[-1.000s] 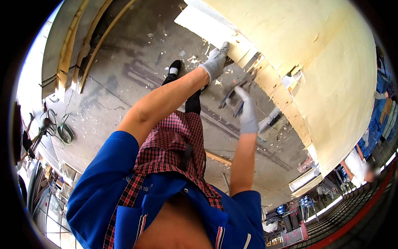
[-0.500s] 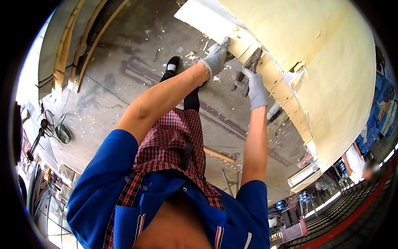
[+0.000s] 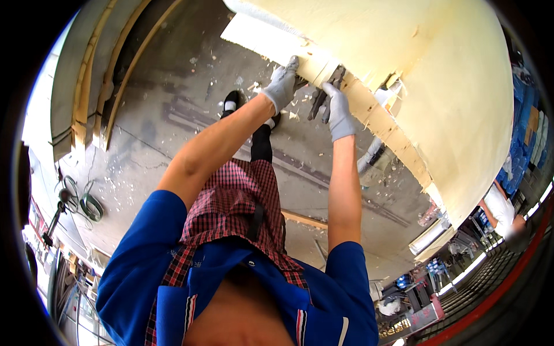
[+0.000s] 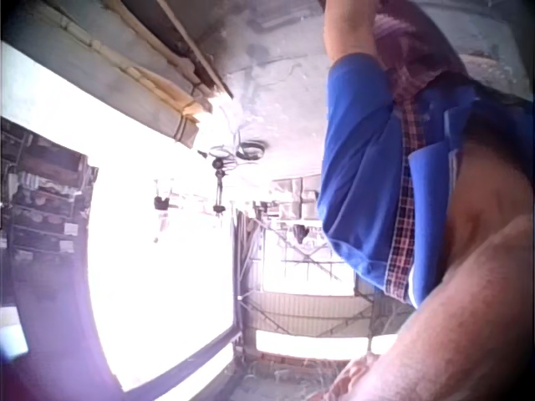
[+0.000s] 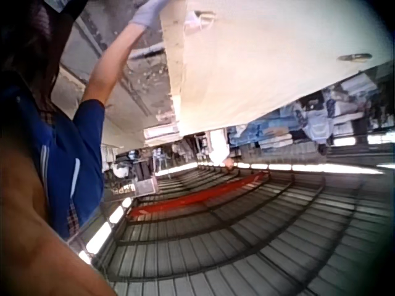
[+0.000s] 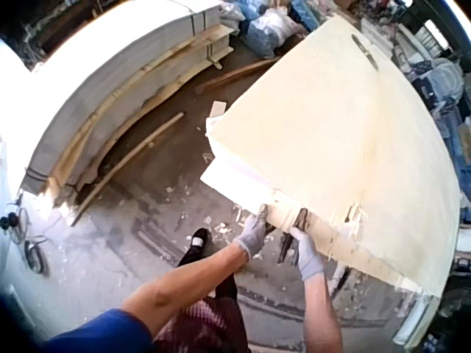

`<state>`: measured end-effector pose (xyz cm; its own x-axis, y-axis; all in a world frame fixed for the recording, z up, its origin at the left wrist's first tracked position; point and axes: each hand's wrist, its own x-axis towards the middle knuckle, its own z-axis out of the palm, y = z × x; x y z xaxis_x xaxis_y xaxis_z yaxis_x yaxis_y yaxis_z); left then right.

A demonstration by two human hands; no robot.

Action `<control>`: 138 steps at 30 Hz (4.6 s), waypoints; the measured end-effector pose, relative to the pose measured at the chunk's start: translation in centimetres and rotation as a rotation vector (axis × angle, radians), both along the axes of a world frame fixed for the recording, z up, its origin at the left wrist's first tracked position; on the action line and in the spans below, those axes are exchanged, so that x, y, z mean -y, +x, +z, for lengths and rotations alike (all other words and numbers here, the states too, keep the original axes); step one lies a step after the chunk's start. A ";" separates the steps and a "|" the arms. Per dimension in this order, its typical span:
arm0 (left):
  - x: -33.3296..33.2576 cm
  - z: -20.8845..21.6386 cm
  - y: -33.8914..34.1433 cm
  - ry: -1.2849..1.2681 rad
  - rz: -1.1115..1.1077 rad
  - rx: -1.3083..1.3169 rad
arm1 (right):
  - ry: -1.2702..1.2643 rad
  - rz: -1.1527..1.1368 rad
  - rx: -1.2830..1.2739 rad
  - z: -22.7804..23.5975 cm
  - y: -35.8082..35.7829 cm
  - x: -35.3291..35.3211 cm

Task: The person uses a utility knife to trim a large sheet of foam board. They then retrieve a green strap and a red strap tensioner, positioning the strap across the foam board and using the tensioner to secure it. A coworker assists by holding the board steady.

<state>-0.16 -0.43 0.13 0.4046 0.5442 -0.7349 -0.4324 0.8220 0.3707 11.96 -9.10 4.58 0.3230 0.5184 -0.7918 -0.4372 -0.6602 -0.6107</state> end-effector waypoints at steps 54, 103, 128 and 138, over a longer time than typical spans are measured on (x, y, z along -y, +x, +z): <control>-8.9 24.1 5.0 1.964 -0.657 -1.207 | -0.104 -0.155 1.551 29.5 19.0 15.1; -11.6 22.2 6.9 1.797 -0.629 -1.727 | -0.286 -0.218 1.841 17.2 23.8 13.7; -12.1 21.6 6.6 1.827 -0.540 -1.695 | -0.252 -0.222 1.834 16.7 23.8 13.6; -12.4 21.1 6.4 1.819 -0.541 -1.678 | -0.278 -0.219 1.835 16.6 23.7 13.4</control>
